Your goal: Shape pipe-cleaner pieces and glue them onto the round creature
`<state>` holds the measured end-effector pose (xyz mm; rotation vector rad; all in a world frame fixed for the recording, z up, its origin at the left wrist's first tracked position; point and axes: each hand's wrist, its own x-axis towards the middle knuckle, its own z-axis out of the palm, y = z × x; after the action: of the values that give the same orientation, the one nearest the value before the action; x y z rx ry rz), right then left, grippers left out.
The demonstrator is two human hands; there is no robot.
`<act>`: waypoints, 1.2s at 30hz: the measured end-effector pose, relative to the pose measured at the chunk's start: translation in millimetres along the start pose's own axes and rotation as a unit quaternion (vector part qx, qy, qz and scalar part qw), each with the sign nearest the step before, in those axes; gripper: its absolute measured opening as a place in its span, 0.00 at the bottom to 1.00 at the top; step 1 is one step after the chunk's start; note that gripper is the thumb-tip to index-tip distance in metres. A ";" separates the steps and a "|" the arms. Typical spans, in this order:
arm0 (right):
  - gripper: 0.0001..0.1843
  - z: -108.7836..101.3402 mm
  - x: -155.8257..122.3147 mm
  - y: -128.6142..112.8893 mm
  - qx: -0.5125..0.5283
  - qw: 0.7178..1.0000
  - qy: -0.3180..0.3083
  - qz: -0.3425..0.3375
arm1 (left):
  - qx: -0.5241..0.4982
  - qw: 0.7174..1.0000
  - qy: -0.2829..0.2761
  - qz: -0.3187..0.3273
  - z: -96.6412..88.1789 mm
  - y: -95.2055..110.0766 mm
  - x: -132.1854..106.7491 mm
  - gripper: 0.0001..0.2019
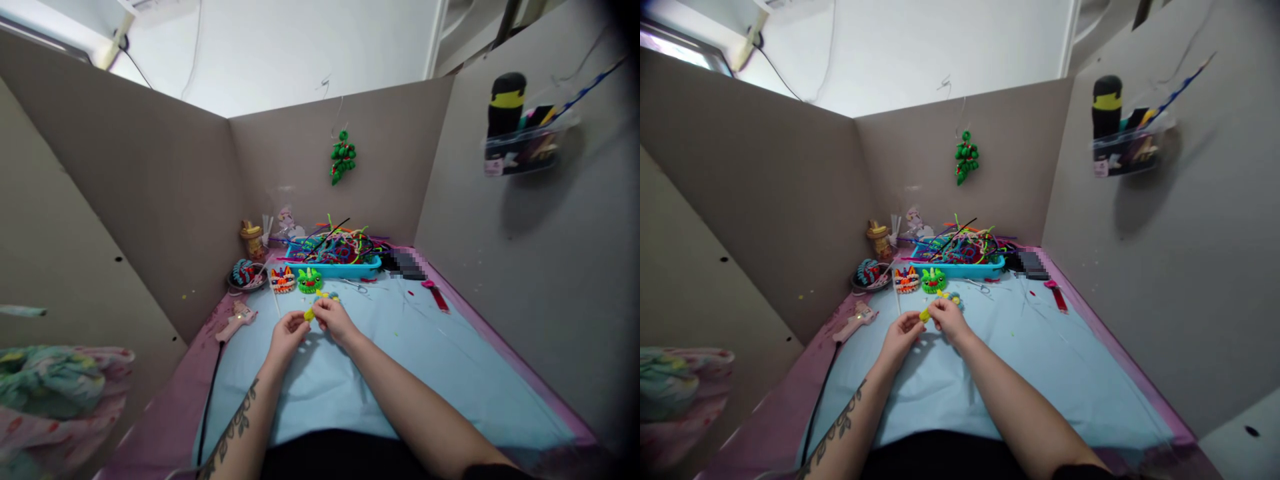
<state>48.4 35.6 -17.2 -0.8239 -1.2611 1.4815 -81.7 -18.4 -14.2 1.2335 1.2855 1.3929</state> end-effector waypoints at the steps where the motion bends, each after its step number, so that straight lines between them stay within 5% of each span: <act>1: 0.13 0.0 0.2 0.5 0.004 1.000 -0.001 -0.001 | -0.003 1.000 0.001 0.001 0.3 0.0 -0.1 0.22; 13: 0.15 16.9 -4.5 7.1 0.032 0.999 0.018 -0.006 | 0.003 0.992 0.099 0.073 -2.9 -4.2 3.2 0.14; 36: 0.09 17.2 -9.8 -1.2 0.012 1.000 0.005 -0.009 | -0.011 0.989 0.122 0.088 -5.8 -9.6 3.6 0.12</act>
<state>35.5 21.0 -13.1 -0.8006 -1.2393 1.4730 -88.3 -14.8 -23.2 1.2141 1.3459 1.7237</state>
